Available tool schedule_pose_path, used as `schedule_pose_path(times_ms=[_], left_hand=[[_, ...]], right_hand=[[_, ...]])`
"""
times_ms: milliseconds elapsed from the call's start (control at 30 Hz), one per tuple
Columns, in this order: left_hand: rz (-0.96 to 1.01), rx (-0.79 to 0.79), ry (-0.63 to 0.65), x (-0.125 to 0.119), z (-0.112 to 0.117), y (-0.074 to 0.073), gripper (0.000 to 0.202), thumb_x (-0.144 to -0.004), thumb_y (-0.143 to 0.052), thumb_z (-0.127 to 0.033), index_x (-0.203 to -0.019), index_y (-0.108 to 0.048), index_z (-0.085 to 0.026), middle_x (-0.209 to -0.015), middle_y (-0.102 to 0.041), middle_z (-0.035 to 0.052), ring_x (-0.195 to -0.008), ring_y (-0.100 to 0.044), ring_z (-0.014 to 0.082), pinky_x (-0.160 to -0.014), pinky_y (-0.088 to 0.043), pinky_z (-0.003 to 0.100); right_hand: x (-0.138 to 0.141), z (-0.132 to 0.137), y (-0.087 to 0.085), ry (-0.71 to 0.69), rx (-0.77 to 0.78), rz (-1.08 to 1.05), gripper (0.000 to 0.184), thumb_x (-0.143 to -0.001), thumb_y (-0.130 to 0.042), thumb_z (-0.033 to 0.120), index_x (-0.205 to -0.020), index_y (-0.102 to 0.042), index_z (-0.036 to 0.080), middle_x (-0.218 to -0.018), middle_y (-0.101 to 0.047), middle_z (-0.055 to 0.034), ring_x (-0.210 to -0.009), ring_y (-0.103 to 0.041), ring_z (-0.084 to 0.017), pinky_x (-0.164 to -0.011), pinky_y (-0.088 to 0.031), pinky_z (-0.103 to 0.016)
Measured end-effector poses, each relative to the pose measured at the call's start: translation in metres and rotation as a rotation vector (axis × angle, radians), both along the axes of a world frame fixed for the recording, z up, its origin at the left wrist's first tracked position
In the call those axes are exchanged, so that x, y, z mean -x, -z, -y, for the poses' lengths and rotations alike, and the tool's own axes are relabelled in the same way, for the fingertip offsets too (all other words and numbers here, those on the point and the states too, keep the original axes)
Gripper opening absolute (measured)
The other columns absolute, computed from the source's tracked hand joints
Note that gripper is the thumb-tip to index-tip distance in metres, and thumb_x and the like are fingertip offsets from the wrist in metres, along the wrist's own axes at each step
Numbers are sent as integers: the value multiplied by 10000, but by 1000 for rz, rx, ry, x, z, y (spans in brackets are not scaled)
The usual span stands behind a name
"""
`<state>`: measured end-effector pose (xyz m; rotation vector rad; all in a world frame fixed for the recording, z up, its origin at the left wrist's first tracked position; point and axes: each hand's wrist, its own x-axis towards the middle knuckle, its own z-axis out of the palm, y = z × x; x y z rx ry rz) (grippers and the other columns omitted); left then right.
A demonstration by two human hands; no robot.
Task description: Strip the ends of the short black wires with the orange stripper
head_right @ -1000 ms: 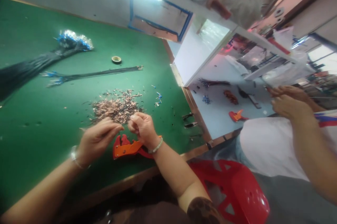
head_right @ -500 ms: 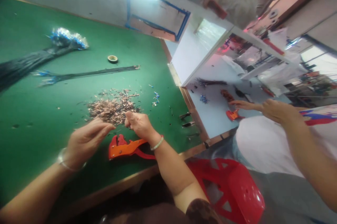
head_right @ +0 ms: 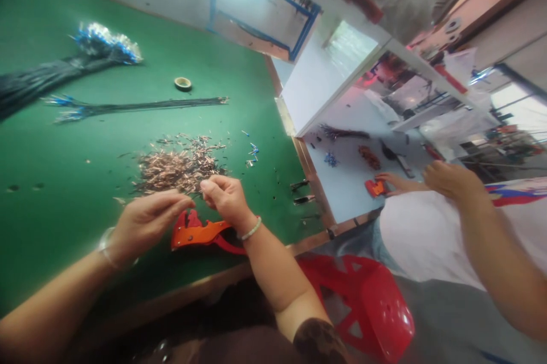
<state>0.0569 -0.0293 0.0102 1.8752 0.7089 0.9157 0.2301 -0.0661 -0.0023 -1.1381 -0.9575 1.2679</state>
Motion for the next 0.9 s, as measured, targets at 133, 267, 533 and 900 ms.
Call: schedule_pose_path(times_ms=[133, 267, 533, 900], left_hand=[[-6, 26, -27, 6, -2, 5, 255, -892, -592, -376, -750, -702, -196, -616, -622, -8, -538, -538, 107, -531, -441, 219], [-13, 88, -85, 10, -8, 13, 273, -870, -620, -452, -786, -726, -215, -738, -707, 14, -643, -623, 148, -605, -497, 249], [-43, 63, -210, 10, -13, 20, 314, -852, -623, -489, -840, -754, -204, -820, -739, 31, -697, -653, 154, -667, -530, 252], [74, 100, -441, 13, -17, 21, 289, -796, -681, -453, -895, -770, -196, -824, -758, 26, -695, -679, 151, -663, -561, 246]], right_hand=[[-19, -9, -9, 206, -55, -104, 448, -853, -640, 440, -577, -365, 216, -467, -269, 94, -401, -216, -59, -413, -205, -227], [-35, -17, -8, 379, -71, 73, 520, -900, -566, 533, -546, -358, 215, -449, -286, 81, -399, -232, -65, -423, -220, -238], [-24, -5, -16, 6, -56, 865, 541, -974, -374, 620, -982, -659, 161, -795, -639, -26, -721, -581, -135, -693, -435, -262], [-10, 104, -16, -237, -132, 1536, 592, -874, -668, 433, -1368, -505, 151, -1284, -577, -162, -1214, -484, -312, -1080, -358, -501]])
